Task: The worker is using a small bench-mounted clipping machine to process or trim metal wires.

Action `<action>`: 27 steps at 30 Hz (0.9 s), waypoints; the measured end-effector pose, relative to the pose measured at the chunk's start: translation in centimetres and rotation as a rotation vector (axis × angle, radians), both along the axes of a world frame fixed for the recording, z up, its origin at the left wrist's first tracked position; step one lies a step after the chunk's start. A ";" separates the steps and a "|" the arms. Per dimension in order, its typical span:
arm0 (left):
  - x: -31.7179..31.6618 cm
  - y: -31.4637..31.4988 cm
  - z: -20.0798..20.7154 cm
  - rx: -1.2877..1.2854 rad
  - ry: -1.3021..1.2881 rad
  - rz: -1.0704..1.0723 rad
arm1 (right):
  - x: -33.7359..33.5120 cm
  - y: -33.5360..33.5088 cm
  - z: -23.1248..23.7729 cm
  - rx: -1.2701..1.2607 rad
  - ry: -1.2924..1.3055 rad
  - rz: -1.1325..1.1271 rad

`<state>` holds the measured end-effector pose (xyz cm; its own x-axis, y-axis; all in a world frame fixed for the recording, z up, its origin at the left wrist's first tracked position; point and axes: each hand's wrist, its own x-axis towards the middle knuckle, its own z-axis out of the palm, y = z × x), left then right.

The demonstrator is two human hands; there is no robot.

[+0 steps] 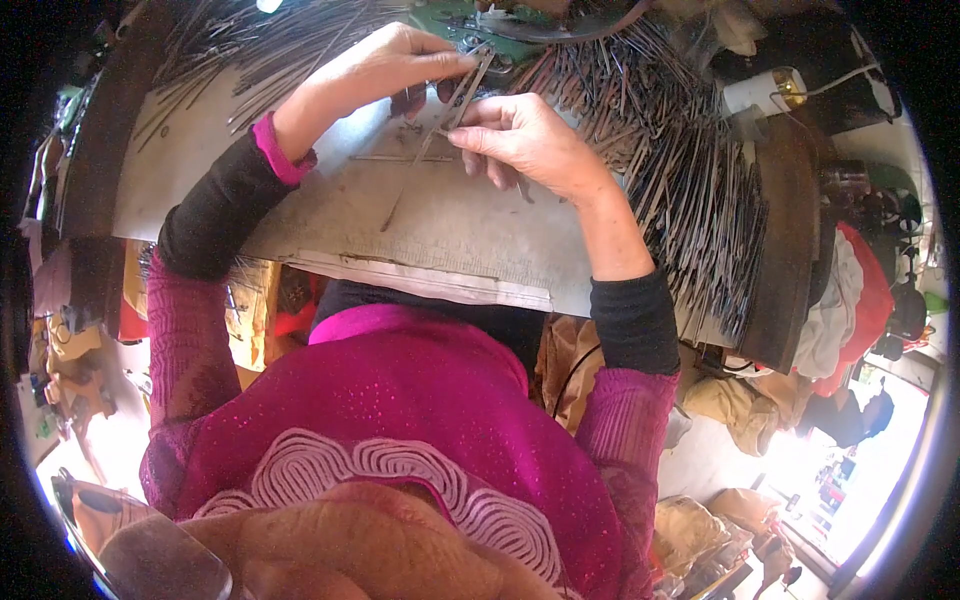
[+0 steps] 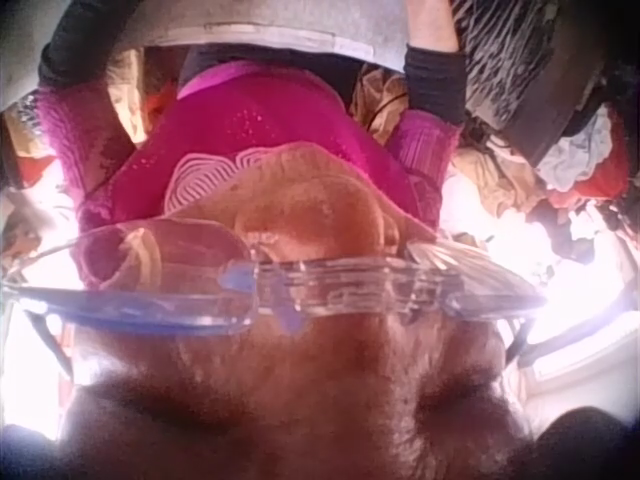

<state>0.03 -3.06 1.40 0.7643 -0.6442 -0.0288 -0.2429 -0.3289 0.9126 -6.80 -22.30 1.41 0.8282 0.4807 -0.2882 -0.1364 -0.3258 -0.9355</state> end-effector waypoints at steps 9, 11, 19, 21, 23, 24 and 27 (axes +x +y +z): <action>-0.6 0.4 -2.5 -0.017 0.092 -0.124 | 1.0 -1.0 -1.1 -0.064 -0.090 -0.143; -0.5 0.6 -2.4 -0.063 0.125 -0.111 | 1.1 -1.4 -1.1 0.031 -0.075 -0.140; -0.4 0.7 -1.3 -0.004 0.044 -0.149 | 2.1 -3.1 -1.9 0.368 0.053 -0.252; -0.5 0.6 -1.6 -0.040 0.026 -0.151 | 2.0 -2.8 -2.1 0.440 0.059 -0.308; -0.5 0.7 -1.5 -0.077 0.006 -0.152 | 2.1 -2.8 -2.4 0.482 0.038 -0.334; -0.7 0.8 -0.7 -0.042 0.011 -0.109 | 2.2 -2.8 -2.5 0.524 0.018 -0.361; -0.2 1.4 0.6 -0.006 -0.040 -0.014 | 2.6 -3.1 -2.6 0.565 -0.055 -0.439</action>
